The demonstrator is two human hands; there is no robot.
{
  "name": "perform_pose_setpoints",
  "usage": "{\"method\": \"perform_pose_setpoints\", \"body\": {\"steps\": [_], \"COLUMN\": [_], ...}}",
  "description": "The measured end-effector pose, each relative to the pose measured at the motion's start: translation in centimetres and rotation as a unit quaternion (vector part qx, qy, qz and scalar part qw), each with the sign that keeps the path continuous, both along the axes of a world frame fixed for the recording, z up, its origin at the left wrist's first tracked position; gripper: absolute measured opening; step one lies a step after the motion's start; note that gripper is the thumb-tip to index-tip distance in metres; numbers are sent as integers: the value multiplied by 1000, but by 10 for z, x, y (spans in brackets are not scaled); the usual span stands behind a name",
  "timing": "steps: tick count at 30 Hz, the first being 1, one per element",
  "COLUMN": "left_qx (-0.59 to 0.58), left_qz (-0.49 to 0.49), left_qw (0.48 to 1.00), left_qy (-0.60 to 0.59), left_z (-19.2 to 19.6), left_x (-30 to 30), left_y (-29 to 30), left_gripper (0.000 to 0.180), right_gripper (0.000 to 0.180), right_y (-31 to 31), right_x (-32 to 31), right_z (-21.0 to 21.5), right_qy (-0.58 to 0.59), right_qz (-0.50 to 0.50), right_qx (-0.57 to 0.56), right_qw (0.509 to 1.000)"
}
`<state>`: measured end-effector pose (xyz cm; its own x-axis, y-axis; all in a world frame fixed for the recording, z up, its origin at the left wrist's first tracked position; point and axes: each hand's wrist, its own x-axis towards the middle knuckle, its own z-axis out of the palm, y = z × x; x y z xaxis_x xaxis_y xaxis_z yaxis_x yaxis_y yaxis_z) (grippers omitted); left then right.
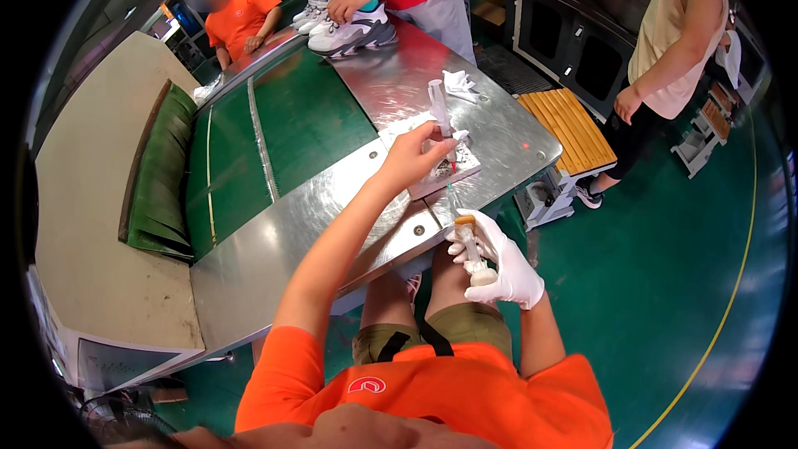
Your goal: The person prepares a syringe by attaching a needle and drawing liquid from a small container. They then inject the liquid into a white sneaker placed on a metal table. The process involves repeated handling of the syringe and wiping the shoe with a cloth.
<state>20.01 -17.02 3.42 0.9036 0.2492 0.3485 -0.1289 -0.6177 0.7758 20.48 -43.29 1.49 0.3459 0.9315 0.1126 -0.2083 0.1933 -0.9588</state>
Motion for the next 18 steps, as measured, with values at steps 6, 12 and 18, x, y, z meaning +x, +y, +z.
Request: {"method": "perform_pose_setpoints", "body": {"steps": [6, 12, 18], "left_qx": [35, 17, 40], "left_qz": [-5, 7, 30], "left_qw": [999, 1000, 999], "left_qy": [-5, -13, -15], "left_z": [2, -4, -8], "left_x": [-8, -9, -13], "left_y": [-17, -13, -4], "left_gripper": [28, 35, 39], "right_gripper": [107, 105, 106], "right_y": [-4, -7, -2], "right_x": [0, -3, -4], "right_z": [-5, 1, 4], "right_qy": [-6, -9, -16], "right_qz": [-8, 1, 9], "right_qx": [2, -5, 3], "right_qw": [1000, 1000, 1000]}}
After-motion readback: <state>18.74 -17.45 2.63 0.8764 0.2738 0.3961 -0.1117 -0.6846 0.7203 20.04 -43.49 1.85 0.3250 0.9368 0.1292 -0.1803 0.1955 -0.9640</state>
